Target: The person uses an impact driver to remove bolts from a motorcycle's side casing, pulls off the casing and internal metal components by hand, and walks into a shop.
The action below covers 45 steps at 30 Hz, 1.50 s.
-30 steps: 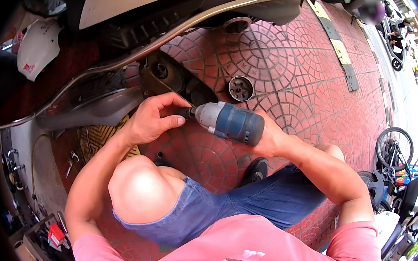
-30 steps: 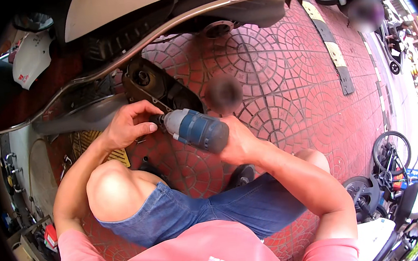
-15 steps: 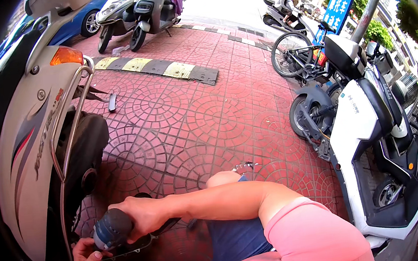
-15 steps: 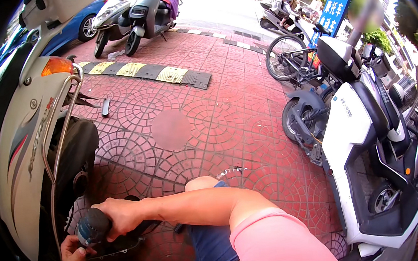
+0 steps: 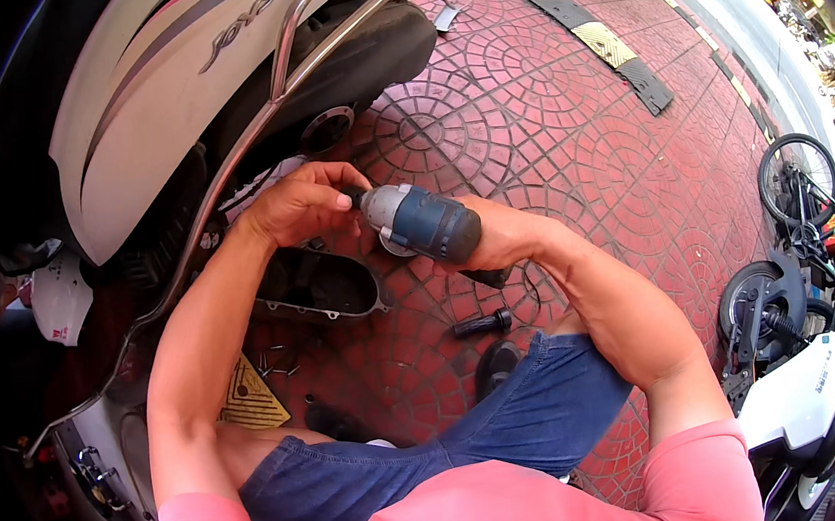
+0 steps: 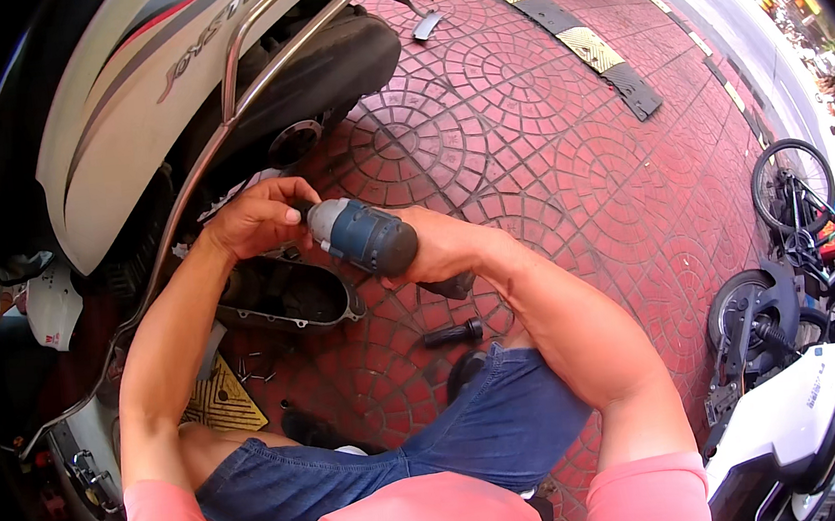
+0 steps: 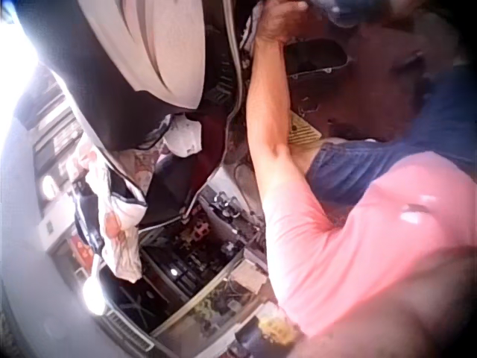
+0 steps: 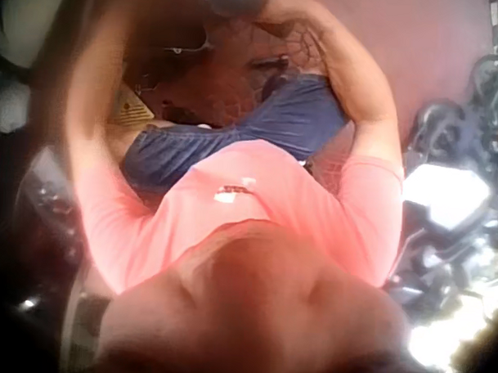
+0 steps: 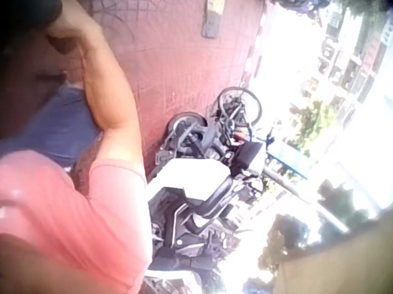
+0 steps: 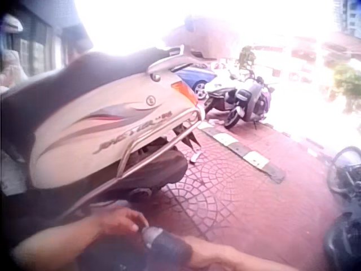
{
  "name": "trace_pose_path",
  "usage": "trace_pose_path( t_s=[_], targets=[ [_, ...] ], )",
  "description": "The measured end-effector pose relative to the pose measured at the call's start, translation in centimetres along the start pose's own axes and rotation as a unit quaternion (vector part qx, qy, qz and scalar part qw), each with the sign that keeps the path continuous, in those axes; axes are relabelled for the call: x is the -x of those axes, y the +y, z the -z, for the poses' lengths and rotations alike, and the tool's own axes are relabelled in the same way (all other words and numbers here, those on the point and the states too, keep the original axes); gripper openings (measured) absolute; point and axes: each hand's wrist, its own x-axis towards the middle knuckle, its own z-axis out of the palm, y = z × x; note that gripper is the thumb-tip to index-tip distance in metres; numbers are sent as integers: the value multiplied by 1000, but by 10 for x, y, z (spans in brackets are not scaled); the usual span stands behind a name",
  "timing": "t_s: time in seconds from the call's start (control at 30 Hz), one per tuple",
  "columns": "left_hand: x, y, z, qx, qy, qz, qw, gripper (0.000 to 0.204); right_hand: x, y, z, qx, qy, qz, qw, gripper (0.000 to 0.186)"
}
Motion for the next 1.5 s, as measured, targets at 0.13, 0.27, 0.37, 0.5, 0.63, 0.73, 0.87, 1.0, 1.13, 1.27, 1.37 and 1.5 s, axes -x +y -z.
trace_pose_path(
  t_s=[0.13,0.27,0.37,0.5,0.63,0.73,0.87,1.0,1.13,1.27,1.37,1.5],
  targets=[
    [-34,-73,32,198,63,-91,974,34,-24,21,-8,92,73,-37,992,53],
    [-77,-94,24,340,220,-157,901,35,-72,74,-15,227,179,-39,956,43],
    [-86,-90,37,384,292,-159,861,35,-99,87,-13,305,178,-49,934,42],
    [-113,-85,59,377,292,-150,866,35,-115,105,-9,350,224,-56,908,40],
    [-115,-87,72,426,259,-189,846,29,-132,101,-15,329,235,-40,914,41],
    [-124,-83,61,339,353,-159,858,20,-135,109,-13,344,236,-26,909,44],
    [-136,-93,68,172,483,-161,843,18,-143,120,-11,442,213,-26,871,46],
    [-136,-96,60,148,440,-210,860,17,-141,122,20,354,167,-37,920,45],
    [-142,-94,68,212,424,-270,838,25,-154,109,36,409,128,-54,902,39],
    [-114,-75,87,362,469,-182,785,83,-144,121,36,403,143,-56,902,37],
    [-105,-59,99,315,439,-169,824,101,-147,122,35,386,166,-42,907,36],
    [-116,-60,107,305,448,-156,826,91,-148,127,37,382,156,-37,910,32]
  ],
)
